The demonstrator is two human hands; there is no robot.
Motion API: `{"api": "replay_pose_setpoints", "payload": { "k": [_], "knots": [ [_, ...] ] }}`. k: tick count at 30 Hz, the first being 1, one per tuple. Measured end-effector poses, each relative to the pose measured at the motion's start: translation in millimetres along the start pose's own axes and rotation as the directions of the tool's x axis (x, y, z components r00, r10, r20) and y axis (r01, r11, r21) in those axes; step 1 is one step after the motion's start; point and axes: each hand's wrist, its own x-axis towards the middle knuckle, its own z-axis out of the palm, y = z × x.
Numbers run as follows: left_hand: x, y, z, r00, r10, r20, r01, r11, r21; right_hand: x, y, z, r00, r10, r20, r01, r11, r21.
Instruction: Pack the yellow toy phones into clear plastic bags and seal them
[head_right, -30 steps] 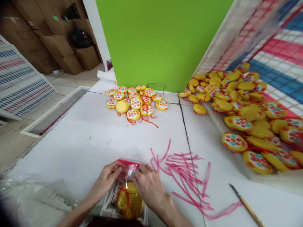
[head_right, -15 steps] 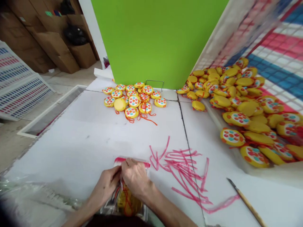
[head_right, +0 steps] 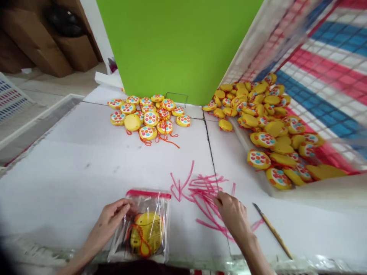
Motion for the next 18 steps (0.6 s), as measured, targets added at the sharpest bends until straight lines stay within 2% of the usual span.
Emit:
{"api": "replay_pose_setpoints", "payload": {
  "k": [2,4,6,8,10,13,16,18],
  "knots": [
    [-0.4,1.3,0.5,0.999,-0.034,0.005,0.034,0.997,-0.065,-9.5,-29.1,-7.6,0.992,-0.124,-0.026,0.126,0.978,0.166],
    [-1.2,3.4,1.2,0.998,-0.064,-0.001,0.063,0.992,-0.110,-14.1,-64.7,-11.8,0.960,-0.279,0.015,0.255,0.895,0.366],
    [-2.1,5.8,2.0,0.997,-0.076,-0.008,0.074,0.989,-0.125,-13.8,-95.8,-9.6,0.910,-0.400,0.107,0.290,0.801,0.524],
    [-3.0,7.5,2.6,0.997,-0.075,-0.014,0.073,0.990,-0.121,-10.5,-116.7,-0.2,0.890,-0.429,0.156,0.247,0.739,0.626],
    [-3.7,7.9,2.8,0.998,-0.066,-0.016,0.064,0.992,-0.108,-6.6,-127.1,13.9,0.895,-0.410,0.175,0.171,0.679,0.714],
    [-4.7,4.9,1.7,0.998,-0.066,-0.012,0.064,0.992,-0.113,-4.1,-128.8,33.5,0.897,-0.389,0.208,0.042,0.545,0.837],
    [-5.3,-0.5,-1.3,0.994,-0.104,0.032,0.109,0.976,-0.188,-7.5,-123.7,41.6,0.897,-0.379,0.227,-0.046,0.430,0.901],
    [-5.2,-3.6,-3.8,0.991,-0.117,0.067,0.130,0.961,-0.244,-11.2,-120.7,41.9,0.895,-0.389,0.218,-0.060,0.379,0.924]
  ]
}}
